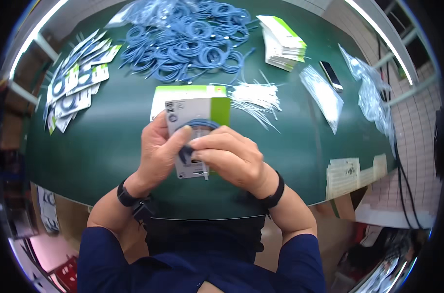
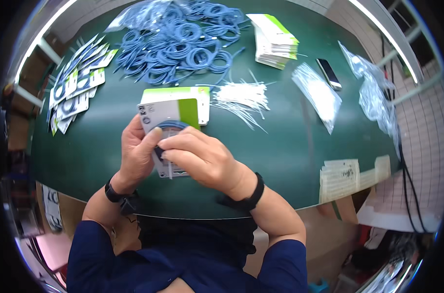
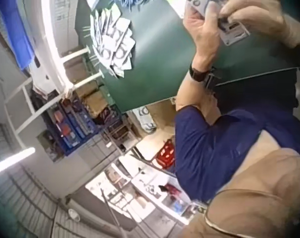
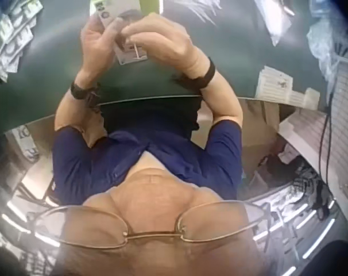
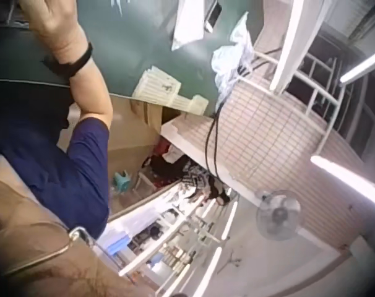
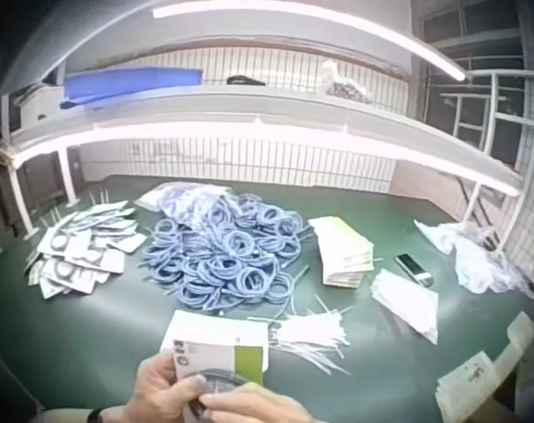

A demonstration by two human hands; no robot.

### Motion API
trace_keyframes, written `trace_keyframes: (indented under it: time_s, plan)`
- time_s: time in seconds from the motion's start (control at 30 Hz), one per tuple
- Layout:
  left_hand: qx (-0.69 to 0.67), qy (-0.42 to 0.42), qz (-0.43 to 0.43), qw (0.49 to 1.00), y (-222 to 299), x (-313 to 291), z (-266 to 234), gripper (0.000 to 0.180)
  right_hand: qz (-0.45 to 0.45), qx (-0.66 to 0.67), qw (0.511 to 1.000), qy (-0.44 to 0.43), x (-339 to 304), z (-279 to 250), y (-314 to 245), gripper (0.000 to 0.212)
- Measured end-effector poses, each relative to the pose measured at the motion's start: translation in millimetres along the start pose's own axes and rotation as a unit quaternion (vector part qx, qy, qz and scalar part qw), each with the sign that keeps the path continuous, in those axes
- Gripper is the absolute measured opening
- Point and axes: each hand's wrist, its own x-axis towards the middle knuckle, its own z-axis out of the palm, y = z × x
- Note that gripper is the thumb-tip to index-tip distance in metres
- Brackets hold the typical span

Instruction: Packaging coiled blue cables into cardboard and plastic retail holders.

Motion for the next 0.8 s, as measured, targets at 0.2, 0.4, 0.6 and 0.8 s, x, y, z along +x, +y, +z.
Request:
trace_keyframes:
  time_s: [0.2, 0.4, 0.6, 0.8]
  plan:
    - [-0.031, -0.008, 0.049, 0.998, 10.7, -1.3, 0.6, 0.034, 0.023, -0.013, 1.000, -0.003, 4.8, 11.3, -3.4, 0.028]
    - [-0.016, -0.009, 0.050, 0.999, 6.3, 4.7, 0.8, 0.032, 0.047, -0.014, 0.998, 0.024, 4.0, 13.5, -2.1, 0.029]
    - [-0.032, 0.002, 0.022, 0.999, 1.7, 5.8, 0.4, 0.031, 0.065, -0.006, 0.997, 0.034, 2.0, 14.7, -1.5, 0.030]
    - [-0.048, 0.006, -0.006, 0.999, -2.3, 6.4, -0.5, 0.030, 0.076, 0.000, 0.997, 0.028, 1.1, 15.2, -1.3, 0.029]
